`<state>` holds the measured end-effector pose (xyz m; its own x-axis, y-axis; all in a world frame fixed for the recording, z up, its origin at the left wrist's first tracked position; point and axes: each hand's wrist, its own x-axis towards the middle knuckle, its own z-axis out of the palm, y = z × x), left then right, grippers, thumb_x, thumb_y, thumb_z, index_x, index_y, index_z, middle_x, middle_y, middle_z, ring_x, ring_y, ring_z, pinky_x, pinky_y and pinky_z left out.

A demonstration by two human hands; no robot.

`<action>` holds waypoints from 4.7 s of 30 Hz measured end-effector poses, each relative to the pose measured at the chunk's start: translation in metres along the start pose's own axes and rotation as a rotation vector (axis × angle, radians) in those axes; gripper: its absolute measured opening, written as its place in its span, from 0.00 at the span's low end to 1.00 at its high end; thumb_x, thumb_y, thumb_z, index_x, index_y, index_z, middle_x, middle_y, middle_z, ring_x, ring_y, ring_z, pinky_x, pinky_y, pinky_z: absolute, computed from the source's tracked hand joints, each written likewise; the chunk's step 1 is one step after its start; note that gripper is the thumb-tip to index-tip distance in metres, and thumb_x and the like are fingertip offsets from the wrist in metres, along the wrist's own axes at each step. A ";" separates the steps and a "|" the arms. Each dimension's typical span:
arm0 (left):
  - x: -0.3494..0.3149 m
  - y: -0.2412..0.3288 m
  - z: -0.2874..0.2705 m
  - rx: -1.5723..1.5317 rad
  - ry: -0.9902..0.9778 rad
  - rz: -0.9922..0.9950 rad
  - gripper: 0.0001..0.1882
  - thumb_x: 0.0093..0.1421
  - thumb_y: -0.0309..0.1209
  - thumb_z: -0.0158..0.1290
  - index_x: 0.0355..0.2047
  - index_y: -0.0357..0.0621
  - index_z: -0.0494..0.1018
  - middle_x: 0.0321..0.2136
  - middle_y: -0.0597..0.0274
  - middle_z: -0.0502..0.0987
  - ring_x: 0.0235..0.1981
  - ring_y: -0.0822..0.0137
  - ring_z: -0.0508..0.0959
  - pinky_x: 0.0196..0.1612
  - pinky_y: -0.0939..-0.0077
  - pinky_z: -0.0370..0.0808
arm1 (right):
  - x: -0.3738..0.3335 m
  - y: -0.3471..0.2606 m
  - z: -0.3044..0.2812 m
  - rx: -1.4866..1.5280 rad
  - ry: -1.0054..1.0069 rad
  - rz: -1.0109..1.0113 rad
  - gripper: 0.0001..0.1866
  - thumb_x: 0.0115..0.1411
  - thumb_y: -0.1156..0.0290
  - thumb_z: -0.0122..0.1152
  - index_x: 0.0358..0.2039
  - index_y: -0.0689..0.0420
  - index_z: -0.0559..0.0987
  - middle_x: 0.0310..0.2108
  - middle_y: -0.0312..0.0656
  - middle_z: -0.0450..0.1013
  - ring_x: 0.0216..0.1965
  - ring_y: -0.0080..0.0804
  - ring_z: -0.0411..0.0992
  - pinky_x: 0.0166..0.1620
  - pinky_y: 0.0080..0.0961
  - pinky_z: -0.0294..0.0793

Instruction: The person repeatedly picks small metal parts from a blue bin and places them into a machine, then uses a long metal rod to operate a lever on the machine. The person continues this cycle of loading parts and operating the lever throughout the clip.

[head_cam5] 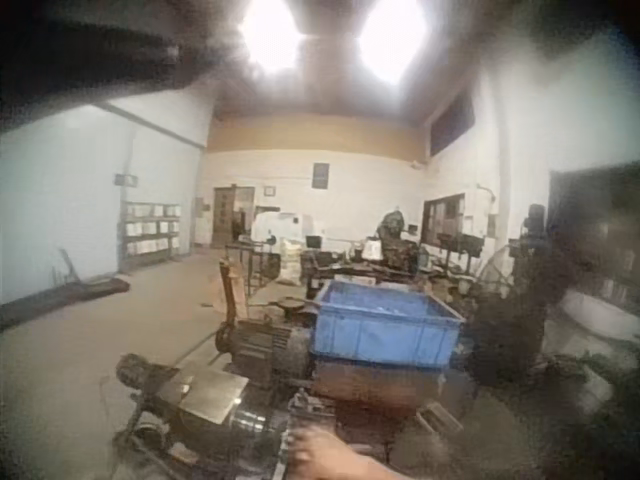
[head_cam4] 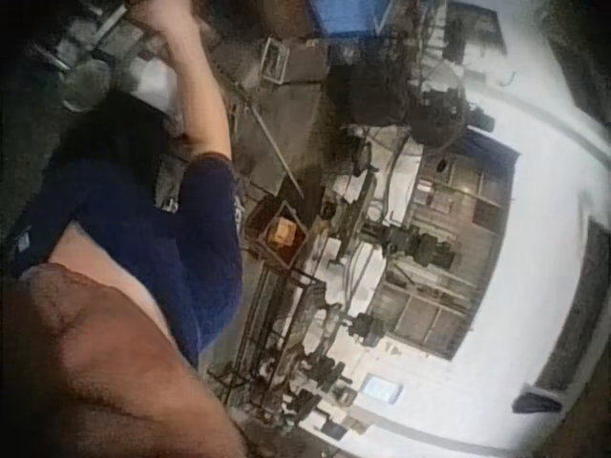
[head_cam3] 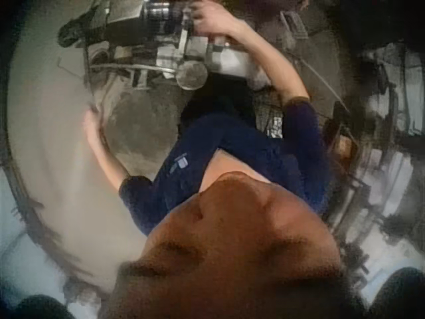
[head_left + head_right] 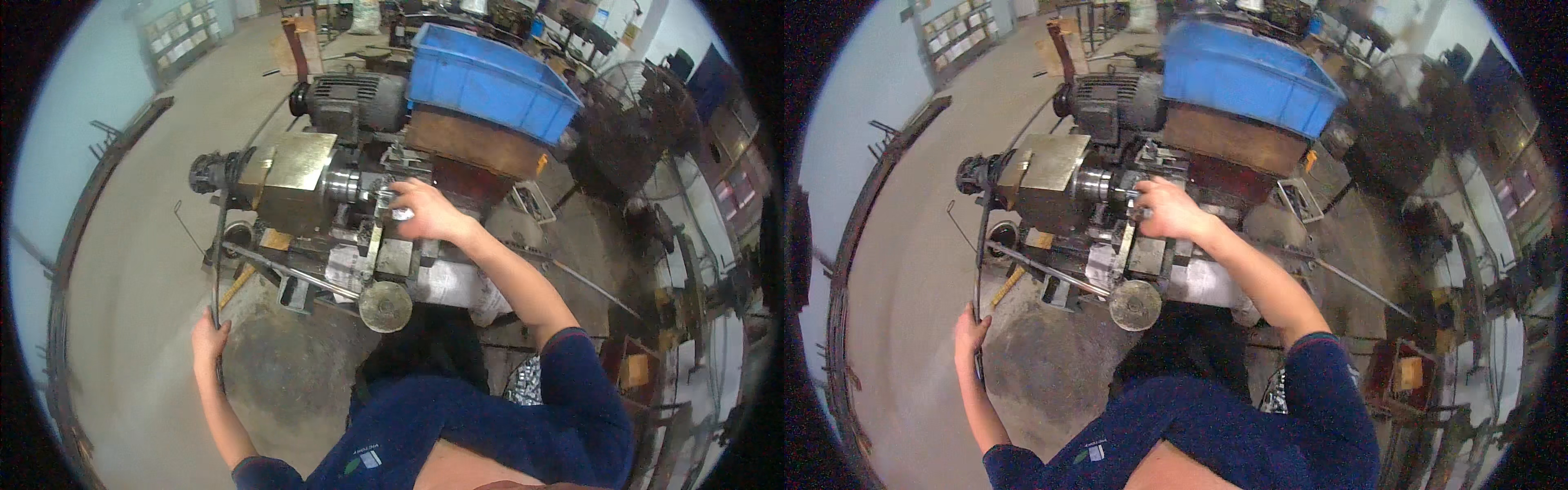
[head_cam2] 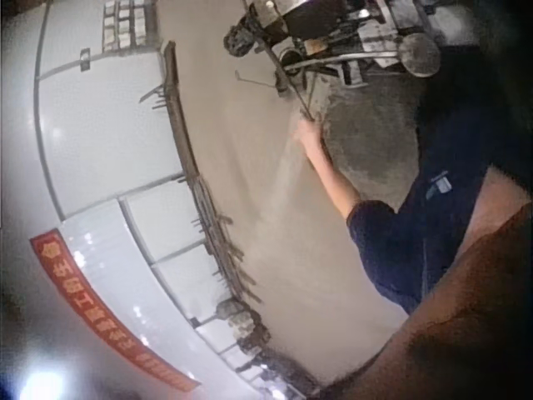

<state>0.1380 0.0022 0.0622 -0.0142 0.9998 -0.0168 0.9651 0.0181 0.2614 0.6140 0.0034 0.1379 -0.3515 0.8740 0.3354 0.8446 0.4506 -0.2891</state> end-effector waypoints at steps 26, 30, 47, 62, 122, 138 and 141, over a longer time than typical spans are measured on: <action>-0.004 -0.098 0.004 0.411 0.036 -0.184 0.07 0.47 0.31 0.50 0.24 0.40 0.69 0.20 0.50 0.74 0.23 0.56 0.75 0.27 0.62 0.70 | 0.093 0.034 0.082 0.057 0.075 0.295 0.16 0.32 0.64 0.55 0.21 0.62 0.77 0.39 0.56 0.69 0.43 0.50 0.67 0.45 0.34 0.67; 0.055 -0.185 -0.017 0.677 0.327 0.006 0.02 0.46 0.27 0.48 0.22 0.44 0.68 0.21 0.54 0.73 0.22 0.58 0.74 0.25 0.66 0.70 | 0.102 0.023 0.080 0.108 0.097 0.360 0.15 0.31 0.64 0.53 0.19 0.61 0.77 0.43 0.57 0.67 0.43 0.51 0.67 0.46 0.33 0.67; 0.106 -0.061 0.220 -0.463 -0.152 -0.219 0.21 0.46 0.37 0.54 0.40 0.42 0.69 0.36 0.50 0.73 0.40 0.56 0.73 0.40 0.67 0.69 | -0.141 0.042 -0.032 0.164 0.378 0.581 0.10 0.33 0.72 0.57 0.21 0.58 0.77 0.46 0.51 0.66 0.45 0.45 0.68 0.46 0.31 0.67; 0.119 0.017 0.171 0.127 -0.215 0.151 0.19 0.45 0.40 0.56 0.39 0.52 0.73 0.30 0.55 0.76 0.31 0.60 0.76 0.33 0.65 0.72 | -0.451 0.167 -0.064 -0.604 0.031 1.365 0.27 0.36 0.70 0.56 0.43 0.60 0.71 0.48 0.51 0.63 0.49 0.45 0.62 0.52 0.36 0.61; 0.112 0.042 0.228 0.553 -0.256 0.225 0.27 0.50 0.54 0.46 0.34 0.42 0.72 0.32 0.49 0.75 0.39 0.54 0.74 0.42 0.61 0.69 | -0.392 0.032 0.046 -0.078 0.299 1.217 0.25 0.33 0.72 0.57 0.38 0.60 0.74 0.39 0.51 0.70 0.40 0.46 0.69 0.43 0.32 0.68; 0.106 0.028 0.208 0.280 -0.421 0.217 0.24 0.48 0.49 0.51 0.41 0.48 0.70 0.35 0.53 0.75 0.39 0.56 0.74 0.39 0.64 0.70 | -0.245 0.061 -0.039 -0.113 0.376 0.718 0.17 0.34 0.71 0.57 0.30 0.59 0.76 0.30 0.49 0.72 0.34 0.47 0.69 0.38 0.35 0.69; 0.102 0.030 0.159 0.083 -0.348 0.157 0.25 0.46 0.45 0.54 0.43 0.46 0.69 0.31 0.50 0.75 0.36 0.53 0.74 0.37 0.64 0.70 | -0.160 0.050 -0.049 -0.007 0.313 0.527 0.18 0.33 0.73 0.55 0.30 0.61 0.75 0.30 0.47 0.71 0.34 0.46 0.69 0.38 0.34 0.69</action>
<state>0.2071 0.1026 -0.0851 0.2114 0.9261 -0.3126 0.9665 -0.1504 0.2080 0.7324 -0.1231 0.1142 0.2483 0.8838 0.3965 0.8758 -0.0299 -0.4817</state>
